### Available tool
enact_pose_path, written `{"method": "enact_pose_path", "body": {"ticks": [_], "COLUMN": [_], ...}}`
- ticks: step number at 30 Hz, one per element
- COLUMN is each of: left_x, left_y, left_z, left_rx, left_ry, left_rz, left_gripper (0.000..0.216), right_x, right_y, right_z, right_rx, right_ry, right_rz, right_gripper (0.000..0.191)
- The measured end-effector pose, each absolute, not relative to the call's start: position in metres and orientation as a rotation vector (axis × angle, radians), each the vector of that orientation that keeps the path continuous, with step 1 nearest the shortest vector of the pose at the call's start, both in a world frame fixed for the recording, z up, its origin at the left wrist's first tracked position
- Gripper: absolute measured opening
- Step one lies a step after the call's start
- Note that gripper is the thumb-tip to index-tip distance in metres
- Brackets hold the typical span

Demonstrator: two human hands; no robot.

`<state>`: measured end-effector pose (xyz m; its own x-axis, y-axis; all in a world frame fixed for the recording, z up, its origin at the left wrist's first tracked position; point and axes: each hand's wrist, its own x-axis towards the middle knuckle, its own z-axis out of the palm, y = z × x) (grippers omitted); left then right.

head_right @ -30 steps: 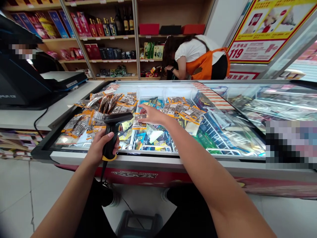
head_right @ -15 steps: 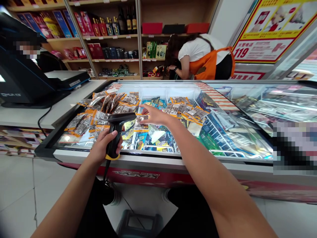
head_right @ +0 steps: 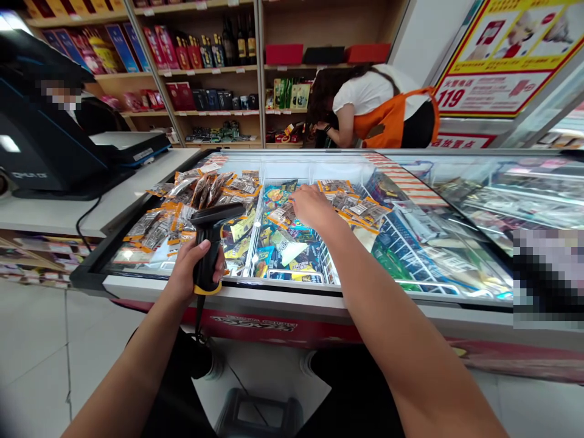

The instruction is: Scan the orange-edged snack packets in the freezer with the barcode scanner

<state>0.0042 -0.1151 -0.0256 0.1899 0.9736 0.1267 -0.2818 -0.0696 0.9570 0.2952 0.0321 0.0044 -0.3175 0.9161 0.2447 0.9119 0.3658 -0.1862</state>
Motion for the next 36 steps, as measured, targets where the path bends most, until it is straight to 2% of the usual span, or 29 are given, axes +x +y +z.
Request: {"method": "enact_pose_path", "body": {"ticks": [8,13,16,19,22,31,36], "left_x": [0.004,0.005,0.006,0.005,0.004,0.005,0.003], "left_y": [-0.115,-0.115,-0.115,-0.114,-0.114,-0.115,-0.115], "left_z": [-0.027,-0.025,-0.026,-0.027,-0.027,-0.026,-0.023], "left_rx": [1.172,1.174,1.166,1.168,1.175,1.174,1.208], "left_ry": [0.801,0.809,0.800,0.783,0.780,0.784,0.799], "left_rz": [1.251,1.252,1.268,1.275,1.272,1.263,1.143], "left_gripper": [0.038,0.038,0.037,0.036,0.037,0.037,0.035], "right_x": [0.293,0.312,0.287,0.243,0.209,0.244,0.266], "right_y": [0.029,0.037,0.031,0.020,0.014,0.014,0.016], "right_z": [-0.003,-0.004,-0.007,-0.013,-0.020,-0.008,0.000], "right_rx": [-1.572,-1.787,-1.605,-1.251,-1.180,-1.112,-1.208], "right_ry": [-2.449,-2.378,-2.301,-2.428,-2.524,-2.498,-2.484], "right_rz": [0.273,-0.029,-0.130,0.052,0.155,0.172,0.344], "right_gripper": [0.039,0.033,0.041,0.049,0.056,0.024,0.025]}}
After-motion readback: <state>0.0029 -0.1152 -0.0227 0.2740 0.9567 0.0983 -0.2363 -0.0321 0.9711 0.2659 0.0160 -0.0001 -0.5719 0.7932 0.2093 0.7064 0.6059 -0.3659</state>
